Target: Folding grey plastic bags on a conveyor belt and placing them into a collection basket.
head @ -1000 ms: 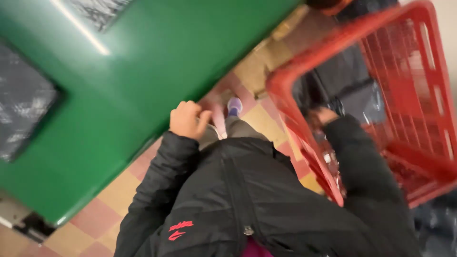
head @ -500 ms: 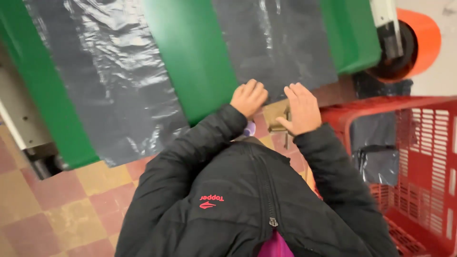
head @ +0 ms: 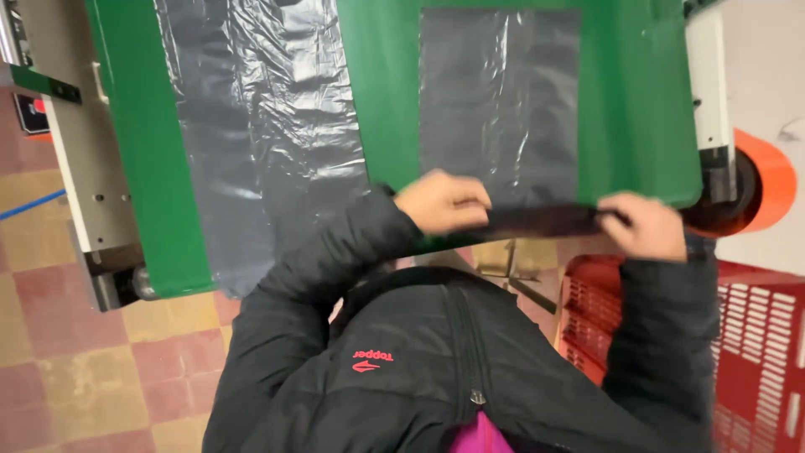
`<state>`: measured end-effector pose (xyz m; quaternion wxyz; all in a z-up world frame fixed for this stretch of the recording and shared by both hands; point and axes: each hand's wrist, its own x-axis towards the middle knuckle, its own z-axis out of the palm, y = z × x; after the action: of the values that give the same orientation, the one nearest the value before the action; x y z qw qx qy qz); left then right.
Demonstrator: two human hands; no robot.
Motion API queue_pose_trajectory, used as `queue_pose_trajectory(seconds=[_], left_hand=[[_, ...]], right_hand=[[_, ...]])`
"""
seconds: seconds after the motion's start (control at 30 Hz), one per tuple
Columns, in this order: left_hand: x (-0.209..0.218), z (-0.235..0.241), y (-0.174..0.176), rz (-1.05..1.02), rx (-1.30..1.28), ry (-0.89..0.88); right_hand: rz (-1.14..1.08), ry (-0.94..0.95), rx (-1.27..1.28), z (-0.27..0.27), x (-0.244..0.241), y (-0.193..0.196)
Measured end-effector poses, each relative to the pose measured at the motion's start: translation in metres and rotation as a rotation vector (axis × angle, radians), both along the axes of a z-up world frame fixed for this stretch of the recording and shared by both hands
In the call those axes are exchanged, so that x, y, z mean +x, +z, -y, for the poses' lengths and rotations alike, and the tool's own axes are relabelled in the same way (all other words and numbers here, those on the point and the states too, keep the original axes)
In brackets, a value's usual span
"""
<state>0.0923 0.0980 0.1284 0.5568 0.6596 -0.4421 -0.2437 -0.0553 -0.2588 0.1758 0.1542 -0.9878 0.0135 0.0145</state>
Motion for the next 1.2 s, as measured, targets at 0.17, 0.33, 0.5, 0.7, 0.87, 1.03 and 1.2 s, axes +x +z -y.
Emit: queue_pose_trajectory(seconds=[0.17,0.33,0.5,0.7,0.87,1.03,1.2], left_hand=[[0.135,0.017,-0.083,-0.537,-0.131,0.343],[0.216,0.042,-0.221,-0.986,-0.145,0.695],[0.185,0.051,-0.180,0.085,0.355,0.940],[0.175,0.056,-0.131,0.093,0.596,0.976],[0.147,0.091,-0.065,0.736,0.637,0.966],[0.100,0.120,-0.097,0.884,0.159,0.207],[0.107,0.110,-0.188,-0.311,-0.146,0.338]], right_hand=[[0.201,0.197,0.035,0.027,0.164,-0.007],[0.196,0.211,0.024,0.051,0.307,-0.097],[0.090,0.192,0.042,0.067,0.358,-0.183],[0.187,0.305,-0.094,0.049,0.352,-0.159],[0.160,0.290,-0.089,0.045,0.371,-0.165],[-0.249,0.266,-0.134,0.032,0.376,-0.167],[0.421,0.330,-0.200,-0.012,0.257,-0.082]])
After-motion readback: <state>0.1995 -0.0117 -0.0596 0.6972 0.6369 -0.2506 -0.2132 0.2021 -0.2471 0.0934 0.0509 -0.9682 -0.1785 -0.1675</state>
